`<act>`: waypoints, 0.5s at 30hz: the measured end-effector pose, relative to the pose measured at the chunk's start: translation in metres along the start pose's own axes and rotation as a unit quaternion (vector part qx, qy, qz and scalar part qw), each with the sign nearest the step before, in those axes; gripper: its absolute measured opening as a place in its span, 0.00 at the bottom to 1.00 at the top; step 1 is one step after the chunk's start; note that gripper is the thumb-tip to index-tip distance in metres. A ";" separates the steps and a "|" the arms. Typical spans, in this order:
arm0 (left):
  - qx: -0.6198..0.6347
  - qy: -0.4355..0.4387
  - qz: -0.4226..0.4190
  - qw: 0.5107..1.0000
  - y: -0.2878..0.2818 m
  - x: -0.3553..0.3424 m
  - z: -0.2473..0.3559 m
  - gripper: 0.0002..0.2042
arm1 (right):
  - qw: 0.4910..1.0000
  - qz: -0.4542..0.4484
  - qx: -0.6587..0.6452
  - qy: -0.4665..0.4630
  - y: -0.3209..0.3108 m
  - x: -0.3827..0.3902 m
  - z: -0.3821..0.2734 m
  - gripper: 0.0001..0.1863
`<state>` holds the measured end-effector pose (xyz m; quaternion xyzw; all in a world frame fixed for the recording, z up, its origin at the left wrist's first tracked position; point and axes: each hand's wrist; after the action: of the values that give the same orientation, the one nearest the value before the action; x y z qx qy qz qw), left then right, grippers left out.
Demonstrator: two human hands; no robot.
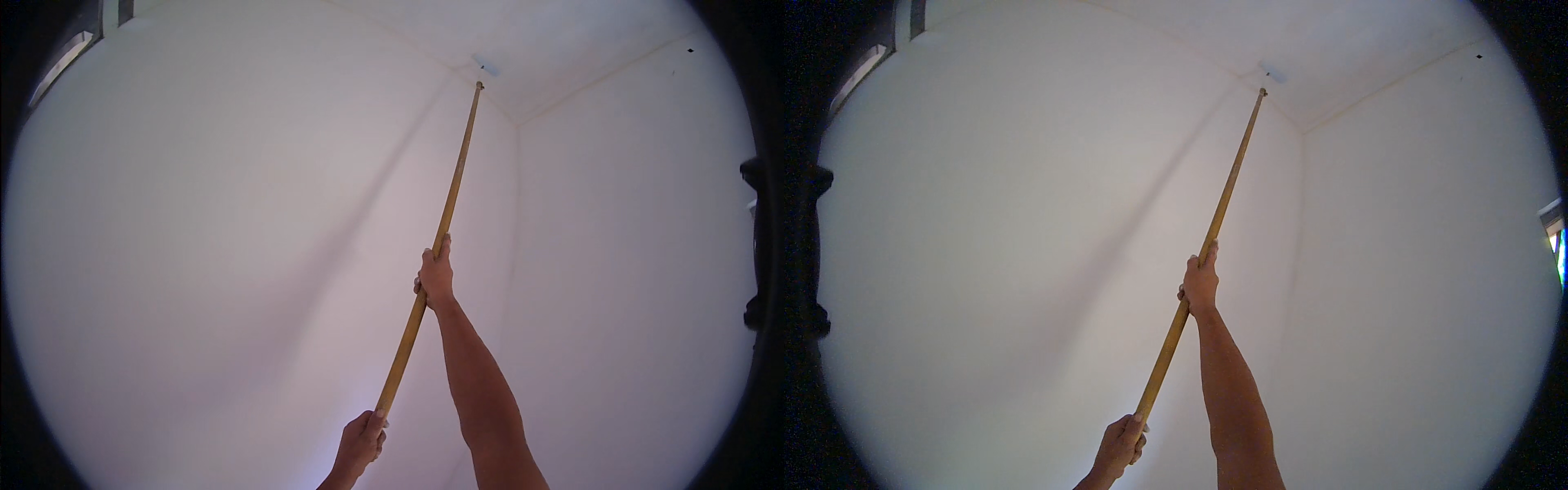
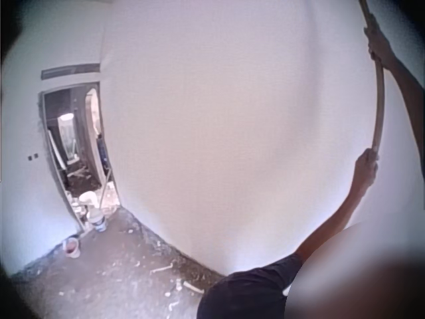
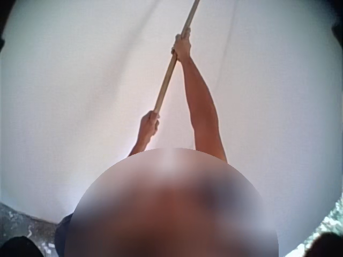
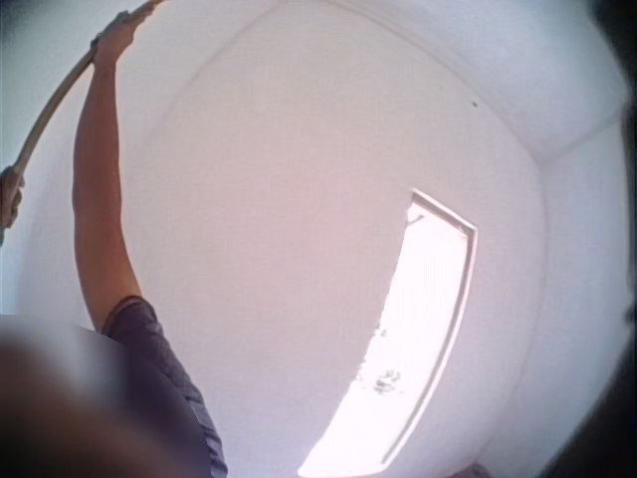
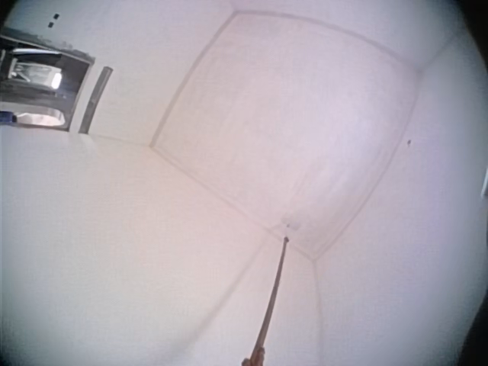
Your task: The person paints a white ceiling using a roller attached to a long extension pole. They repeatedly dip the roller into a paint tray on the floor and roll it across the ceiling surface in long strokes.
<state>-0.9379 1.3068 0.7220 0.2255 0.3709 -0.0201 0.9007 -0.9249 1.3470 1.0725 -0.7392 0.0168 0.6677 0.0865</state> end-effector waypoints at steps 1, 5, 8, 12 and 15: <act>-0.003 0.002 0.000 1.000 0.001 0.001 0.000 0.23 | 1.000 -0.001 0.000 -0.011 0.000 0.000 0.000 0.39; -0.008 -0.003 -0.001 1.000 0.002 0.004 0.004 0.23 | 1.000 0.000 0.008 -0.005 0.001 0.003 -0.002 0.39; -0.009 0.007 -0.005 1.000 0.004 0.012 0.008 0.23 | 1.000 0.000 0.009 -0.001 0.001 0.004 -0.004 0.38; 0.002 0.000 -0.001 1.000 0.005 0.016 0.009 0.23 | 1.000 0.002 0.013 0.000 0.001 0.002 -0.001 0.38; -0.009 0.003 0.018 1.000 0.007 0.014 0.007 0.23 | 1.000 0.004 0.026 -0.009 0.002 0.000 0.002 0.37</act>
<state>-0.9216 1.3117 0.7197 0.2238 0.3700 0.0003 0.9017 -0.9272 1.3452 1.0720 -0.7305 0.0358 0.6741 0.1031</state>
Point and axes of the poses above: each hand's wrist, its own x-axis away from the middle knuckle, its own y-axis out of the palm, z = x × y, and after that the axes turned 7 degrees about -y, right-handed
